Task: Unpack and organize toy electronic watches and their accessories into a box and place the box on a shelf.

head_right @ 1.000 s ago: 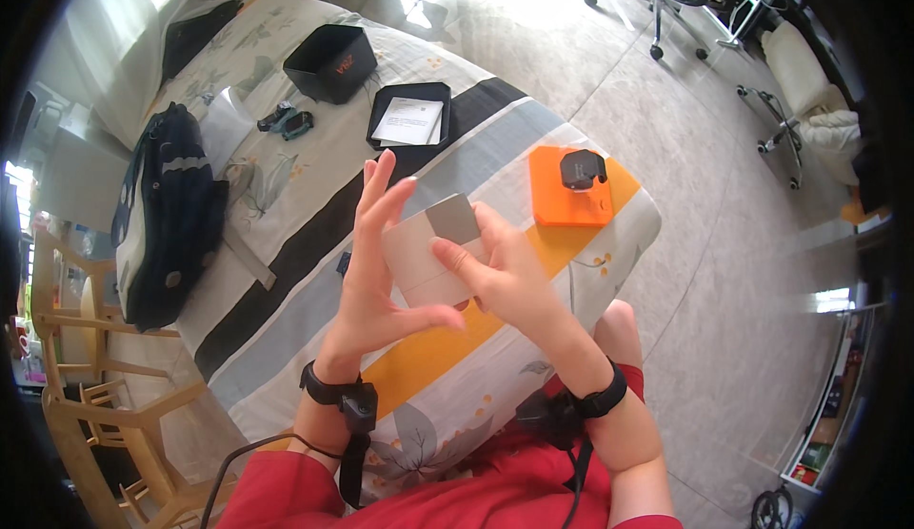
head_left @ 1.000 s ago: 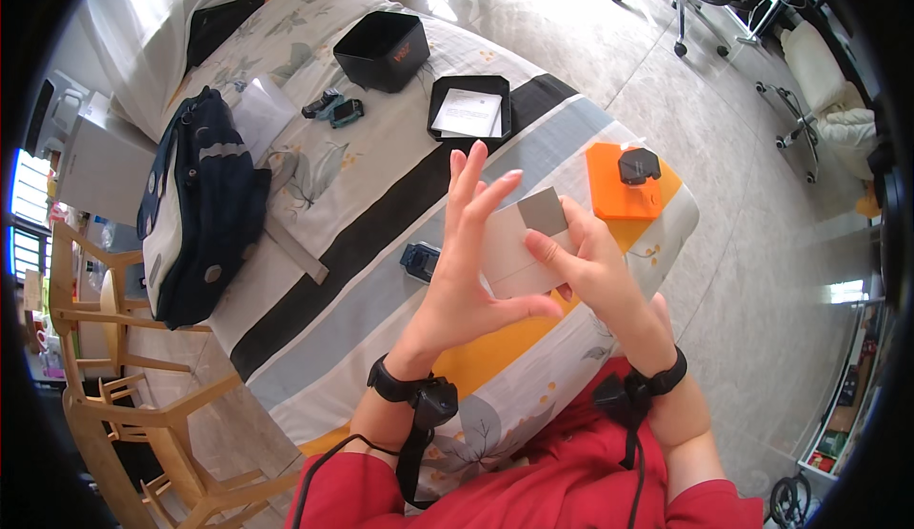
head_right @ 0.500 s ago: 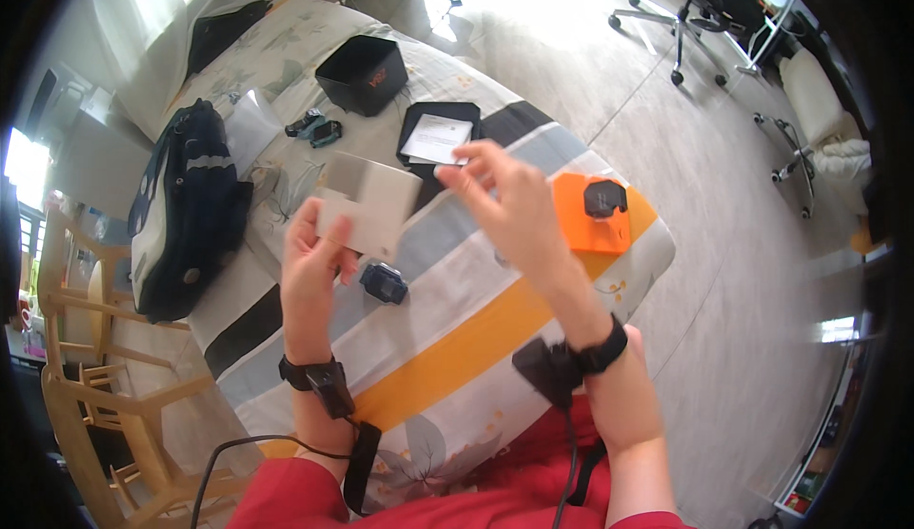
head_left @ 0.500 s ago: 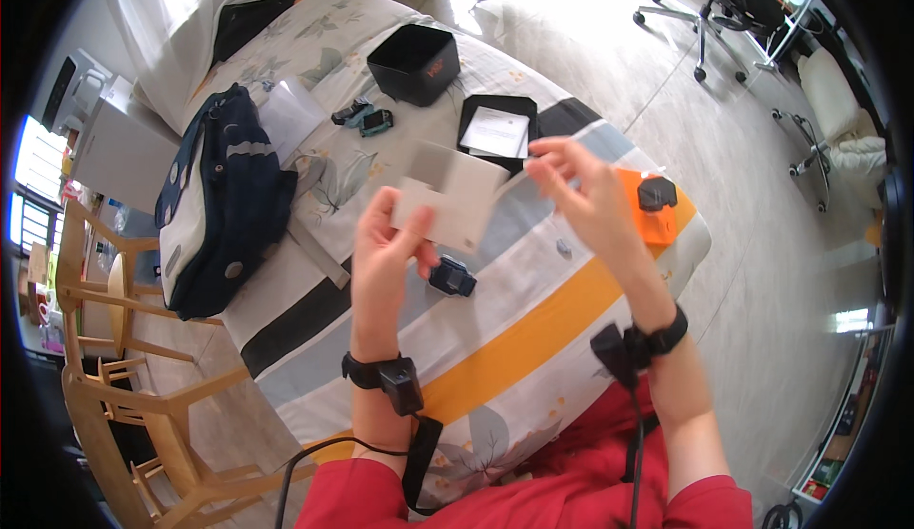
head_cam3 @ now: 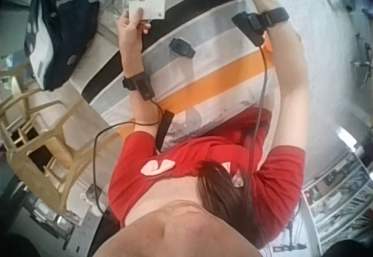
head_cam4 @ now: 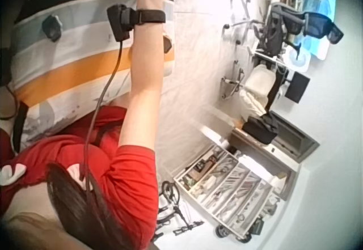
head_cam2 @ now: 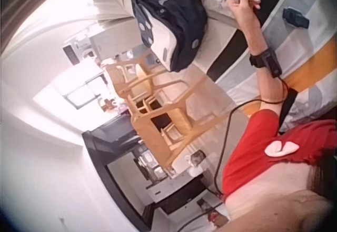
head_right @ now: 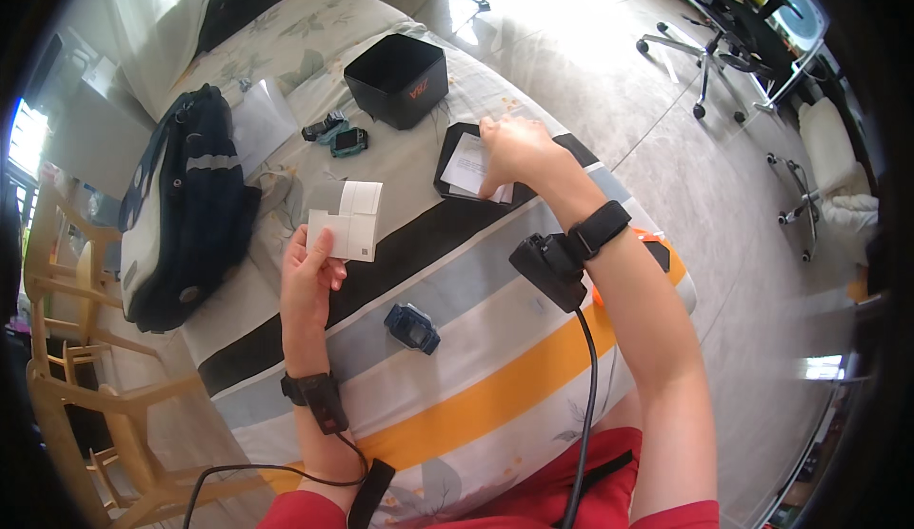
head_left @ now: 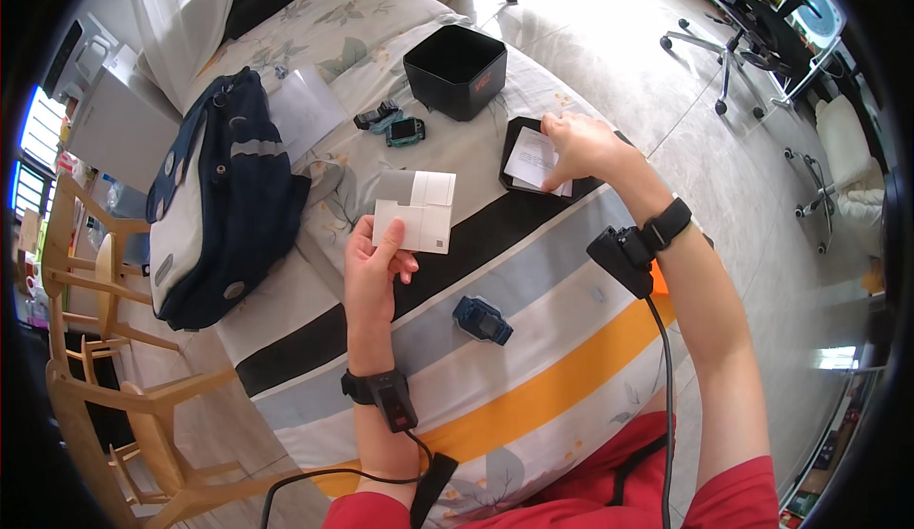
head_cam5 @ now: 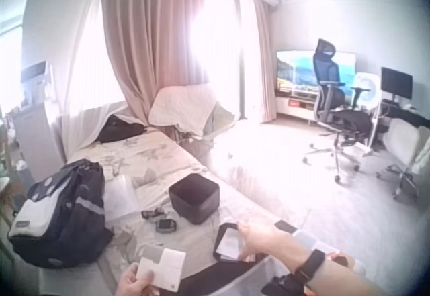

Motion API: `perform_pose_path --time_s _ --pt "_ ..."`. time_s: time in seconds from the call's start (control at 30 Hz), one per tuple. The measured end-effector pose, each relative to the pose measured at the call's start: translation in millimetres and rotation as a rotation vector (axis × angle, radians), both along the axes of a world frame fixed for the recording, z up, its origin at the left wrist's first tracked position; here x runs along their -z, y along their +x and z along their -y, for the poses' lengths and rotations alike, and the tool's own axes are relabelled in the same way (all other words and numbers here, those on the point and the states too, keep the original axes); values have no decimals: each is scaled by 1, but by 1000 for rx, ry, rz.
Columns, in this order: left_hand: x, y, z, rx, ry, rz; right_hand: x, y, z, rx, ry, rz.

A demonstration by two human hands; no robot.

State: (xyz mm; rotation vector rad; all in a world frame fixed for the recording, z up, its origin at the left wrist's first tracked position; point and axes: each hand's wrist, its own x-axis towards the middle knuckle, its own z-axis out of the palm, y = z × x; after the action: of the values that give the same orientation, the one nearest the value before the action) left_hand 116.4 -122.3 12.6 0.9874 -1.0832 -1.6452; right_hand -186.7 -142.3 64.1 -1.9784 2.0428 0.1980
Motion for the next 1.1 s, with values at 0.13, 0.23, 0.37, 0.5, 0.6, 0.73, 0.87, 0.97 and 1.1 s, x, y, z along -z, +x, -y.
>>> perform_pose_path --time_s 0.13,0.23,0.37,0.5,0.6,0.73,0.87,0.97,1.1 --pt "-1 -3 -1 -4 -12 40 -2 3 6 -10 -16 -53" --pt "2 -5 0 -2 -5 45 0 0 4 -65 -61 -79" --pt "3 -7 -1 -6 7 52 4 1 1 -165 -171 -72" --pt "2 -8 -1 1 3 48 1 1 -2 -182 -164 -43" --pt "2 -7 -1 8 5 62 -4 2 -7 -189 -176 -2" --pt "4 -4 0 5 -2 47 -7 -1 -8 -28 -258 109" --pt "4 -8 -1 8 -21 22 27 -25 -3 15 -403 64" --pt "1 -5 0 -6 11 -35 22 -9 -2 71 -291 213" --pt "-18 -13 -7 -7 64 -111 35 28 -16 -33 -409 353"
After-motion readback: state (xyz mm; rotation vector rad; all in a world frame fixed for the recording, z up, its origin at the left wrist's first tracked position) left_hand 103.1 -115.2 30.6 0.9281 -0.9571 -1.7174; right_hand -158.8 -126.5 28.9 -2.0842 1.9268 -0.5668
